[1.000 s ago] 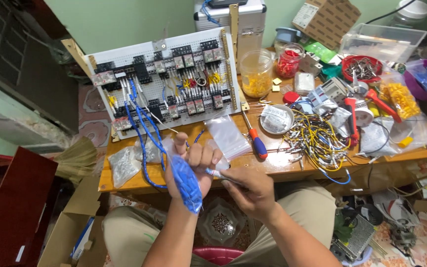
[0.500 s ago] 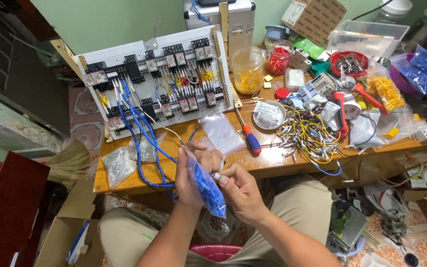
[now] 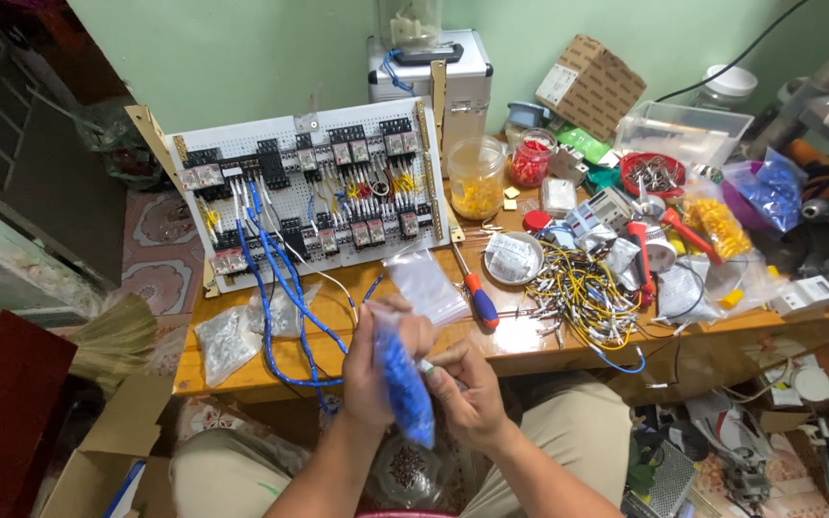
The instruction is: The person is organizing blue wire terminals by labeling small plastic bags and filling them with the terminals before placing them in a storage container.
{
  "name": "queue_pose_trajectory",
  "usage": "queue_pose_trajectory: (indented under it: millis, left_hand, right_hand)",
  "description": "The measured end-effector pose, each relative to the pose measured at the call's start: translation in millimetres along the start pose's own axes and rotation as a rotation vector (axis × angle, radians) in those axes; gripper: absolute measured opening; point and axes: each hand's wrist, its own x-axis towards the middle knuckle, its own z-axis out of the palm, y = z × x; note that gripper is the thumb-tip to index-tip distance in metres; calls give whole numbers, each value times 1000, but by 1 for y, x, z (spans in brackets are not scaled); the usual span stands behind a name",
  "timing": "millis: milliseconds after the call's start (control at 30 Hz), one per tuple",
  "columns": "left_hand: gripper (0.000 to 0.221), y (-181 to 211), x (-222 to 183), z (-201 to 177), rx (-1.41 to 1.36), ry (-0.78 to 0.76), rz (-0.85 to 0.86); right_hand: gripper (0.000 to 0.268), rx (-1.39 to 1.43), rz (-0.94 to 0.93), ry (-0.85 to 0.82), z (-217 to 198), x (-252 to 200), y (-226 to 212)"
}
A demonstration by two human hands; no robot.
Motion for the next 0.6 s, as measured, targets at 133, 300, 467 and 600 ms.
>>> queue_pose_trajectory:
  millis: [133, 300, 467, 600]
  left_hand:
    - [50, 18, 22, -16, 191, -5, 50]
    - [62, 33, 35, -6, 686, 296, 65]
    - [62, 34, 45, 6, 680, 403, 43]
    - [60, 26, 48, 1, 615, 439, 52]
  right_hand:
    - [11, -226, 33, 82, -48, 8, 19]
    - [22, -895, 180, 282, -93, 38, 24]
    - [18, -1235, 56, 179, -96, 43, 32]
    - [18, -1286, -33, 160, -93, 45, 31]
